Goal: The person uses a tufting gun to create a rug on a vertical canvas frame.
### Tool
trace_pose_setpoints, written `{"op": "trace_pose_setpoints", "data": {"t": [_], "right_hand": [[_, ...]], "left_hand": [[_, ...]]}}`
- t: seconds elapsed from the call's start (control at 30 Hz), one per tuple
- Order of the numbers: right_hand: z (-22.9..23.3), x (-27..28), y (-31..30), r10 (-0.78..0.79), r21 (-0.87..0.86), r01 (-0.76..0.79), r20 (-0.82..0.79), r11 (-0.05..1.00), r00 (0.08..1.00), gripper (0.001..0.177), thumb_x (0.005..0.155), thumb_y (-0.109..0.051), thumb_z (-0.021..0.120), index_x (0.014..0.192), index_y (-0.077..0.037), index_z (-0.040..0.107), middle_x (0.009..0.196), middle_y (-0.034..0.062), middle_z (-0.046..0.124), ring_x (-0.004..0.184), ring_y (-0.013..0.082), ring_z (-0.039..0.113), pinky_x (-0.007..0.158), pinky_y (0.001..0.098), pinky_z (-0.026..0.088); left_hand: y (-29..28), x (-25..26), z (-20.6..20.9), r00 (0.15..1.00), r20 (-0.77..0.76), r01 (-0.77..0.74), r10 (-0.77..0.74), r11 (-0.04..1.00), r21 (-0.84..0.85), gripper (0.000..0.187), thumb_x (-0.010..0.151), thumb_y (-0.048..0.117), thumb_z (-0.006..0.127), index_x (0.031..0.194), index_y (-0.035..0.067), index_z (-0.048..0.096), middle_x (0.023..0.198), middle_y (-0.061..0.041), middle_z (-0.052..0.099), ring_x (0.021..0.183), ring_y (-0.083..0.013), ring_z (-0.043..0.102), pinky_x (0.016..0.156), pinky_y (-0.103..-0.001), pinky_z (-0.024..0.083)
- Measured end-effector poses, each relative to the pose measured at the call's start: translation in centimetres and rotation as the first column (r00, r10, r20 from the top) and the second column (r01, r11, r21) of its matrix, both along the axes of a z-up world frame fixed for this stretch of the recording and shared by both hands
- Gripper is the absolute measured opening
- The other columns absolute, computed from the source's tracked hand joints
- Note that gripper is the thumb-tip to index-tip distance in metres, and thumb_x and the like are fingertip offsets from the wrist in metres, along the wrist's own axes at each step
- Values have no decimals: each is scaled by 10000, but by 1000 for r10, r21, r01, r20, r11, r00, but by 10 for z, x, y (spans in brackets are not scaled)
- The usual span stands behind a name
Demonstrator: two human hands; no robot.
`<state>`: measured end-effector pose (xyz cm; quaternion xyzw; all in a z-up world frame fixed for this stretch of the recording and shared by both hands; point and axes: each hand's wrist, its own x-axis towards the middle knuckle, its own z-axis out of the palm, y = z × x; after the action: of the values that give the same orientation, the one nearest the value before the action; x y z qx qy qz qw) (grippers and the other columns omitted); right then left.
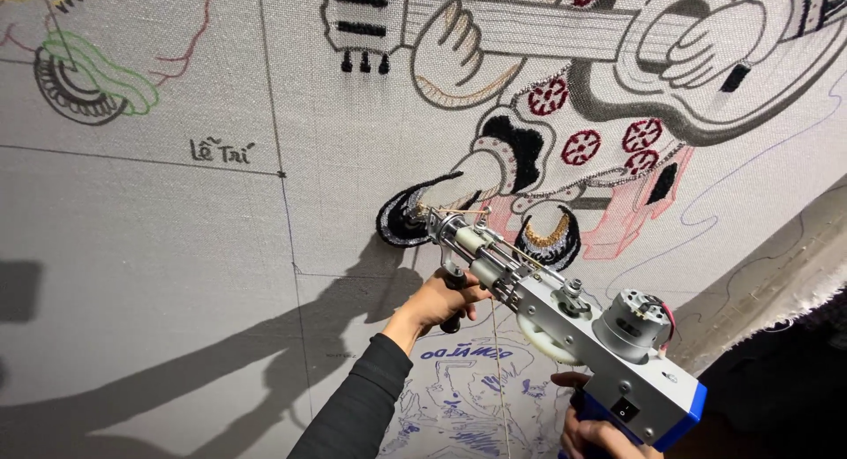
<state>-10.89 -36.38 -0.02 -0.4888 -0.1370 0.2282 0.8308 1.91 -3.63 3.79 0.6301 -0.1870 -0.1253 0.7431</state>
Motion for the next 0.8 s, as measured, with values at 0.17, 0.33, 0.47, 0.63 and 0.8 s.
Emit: {"op": "trace_pose_setpoints", "data": {"t": [0.17,0.33,0.47,0.63,0.8], "right_hand": [[-38,16,-21,-108,-47,107,-31,993,994,760,770,-131,561,1456,105,337,648,228,558,518,356,579,534,477,496],[-24,8,-8,-83,-123,63,-162,990,983,772,728,-202,583,1435,23,372,636,217,545,495,349,573,557,487,507],[34,-40,46,-420,-247,405,-9,881,908,756,601,-18,569,1334,138,468,546,180,511,419,281,517,466,415,438],[53,-45,65,-516,-337,509,77,792,853,729,580,-28,578,1273,184,503,518,187,514,404,282,515,468,418,440],[53,-45,70,-514,-332,524,127,784,848,714,567,-15,563,1247,193,505,514,177,498,398,264,486,458,413,431]], "left_hand": [[-3,-2,-3,998,-4,-70,70,995,75,254,847,212,811,971,6,729,747,-55,680,587,-124,660,510,-275,470],[-3,-5,0,995,52,-93,88,991,99,283,836,226,827,949,-17,734,750,-60,681,584,-124,653,534,-281,512],[-4,-5,-4,996,44,-85,82,993,85,302,826,226,841,947,-26,727,757,-58,683,591,-124,642,544,-283,511],[-3,3,-15,997,3,-83,82,995,52,322,826,223,845,971,-39,725,766,-55,688,606,-122,641,560,-282,520],[-3,5,-16,996,0,-91,91,994,56,352,829,237,843,1005,-44,724,767,-52,684,605,-120,635,559,-280,523]]}}
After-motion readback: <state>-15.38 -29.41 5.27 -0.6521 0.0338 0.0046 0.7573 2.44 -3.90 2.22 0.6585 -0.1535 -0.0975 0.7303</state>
